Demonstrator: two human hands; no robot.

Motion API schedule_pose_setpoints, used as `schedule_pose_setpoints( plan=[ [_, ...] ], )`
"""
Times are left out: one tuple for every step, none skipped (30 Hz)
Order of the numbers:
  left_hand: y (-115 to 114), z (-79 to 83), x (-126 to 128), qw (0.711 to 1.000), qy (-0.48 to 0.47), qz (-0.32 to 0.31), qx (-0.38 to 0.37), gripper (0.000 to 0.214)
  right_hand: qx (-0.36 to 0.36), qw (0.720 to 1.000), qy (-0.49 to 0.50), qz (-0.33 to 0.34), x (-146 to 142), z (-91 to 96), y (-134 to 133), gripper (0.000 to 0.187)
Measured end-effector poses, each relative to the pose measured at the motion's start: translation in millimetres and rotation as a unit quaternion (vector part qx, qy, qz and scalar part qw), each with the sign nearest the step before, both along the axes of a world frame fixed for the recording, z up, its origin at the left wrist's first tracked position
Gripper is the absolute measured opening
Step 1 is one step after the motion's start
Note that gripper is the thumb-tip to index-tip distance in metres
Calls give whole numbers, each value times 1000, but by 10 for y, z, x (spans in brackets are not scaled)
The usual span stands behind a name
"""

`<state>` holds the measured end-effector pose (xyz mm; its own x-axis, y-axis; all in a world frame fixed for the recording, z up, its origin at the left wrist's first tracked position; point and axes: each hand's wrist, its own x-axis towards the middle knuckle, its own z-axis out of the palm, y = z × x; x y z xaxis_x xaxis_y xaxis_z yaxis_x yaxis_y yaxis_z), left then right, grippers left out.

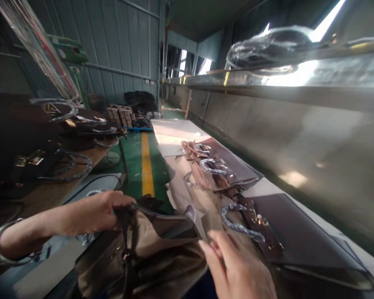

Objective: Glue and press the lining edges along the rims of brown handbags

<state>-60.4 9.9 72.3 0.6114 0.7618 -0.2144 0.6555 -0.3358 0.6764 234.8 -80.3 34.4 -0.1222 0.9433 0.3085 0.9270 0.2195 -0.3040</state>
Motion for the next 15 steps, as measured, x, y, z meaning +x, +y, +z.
schedule_pose_setpoints(
  plan=[
    [14,-29,38,1000,5,0,1,21,20,999,8,32,-85,47,33,21],
    [27,-50,72,1000,11,0,4,22,55,995,20,79,-185,84,76,21],
    [41,-63,99,1000,18,2,6,23,72,990,31,117,-292,103,128,20],
    [56,-69,121,1000,23,3,7,24,73,985,42,150,-399,105,186,20],
    [71,-70,137,1000,26,3,7,26,65,981,58,172,-499,88,245,20],
    [87,-68,147,1000,25,4,9,27,46,980,71,182,-590,56,301,19],
    [103,-64,154,1000,24,4,13,27,23,979,86,184,-669,15,349,17],
    [118,-61,158,1000,25,5,18,27,-1,979,107,175,-736,-28,387,17],
    [131,-58,160,999,27,7,24,27,-37,978,131,160,-790,-67,415,18],
    [142,-56,162,999,33,9,32,28,-88,972,160,144,-833,-98,435,18],
    [150,-57,163,998,45,13,40,29,-154,960,193,129,-865,-118,448,16],
    [156,-62,163,997,60,17,49,30,-226,941,224,119,-887,-127,456,13],
    [160,-70,163,995,76,24,63,31,-292,916,251,115,-901,-127,462,12],
    [164,-83,162,992,93,31,78,32,-340,893,271,117,-908,-120,468,12],
    [168,-99,160,989,108,39,91,33,-364,878,288,119,-909,-111,475,14]
  ],
)
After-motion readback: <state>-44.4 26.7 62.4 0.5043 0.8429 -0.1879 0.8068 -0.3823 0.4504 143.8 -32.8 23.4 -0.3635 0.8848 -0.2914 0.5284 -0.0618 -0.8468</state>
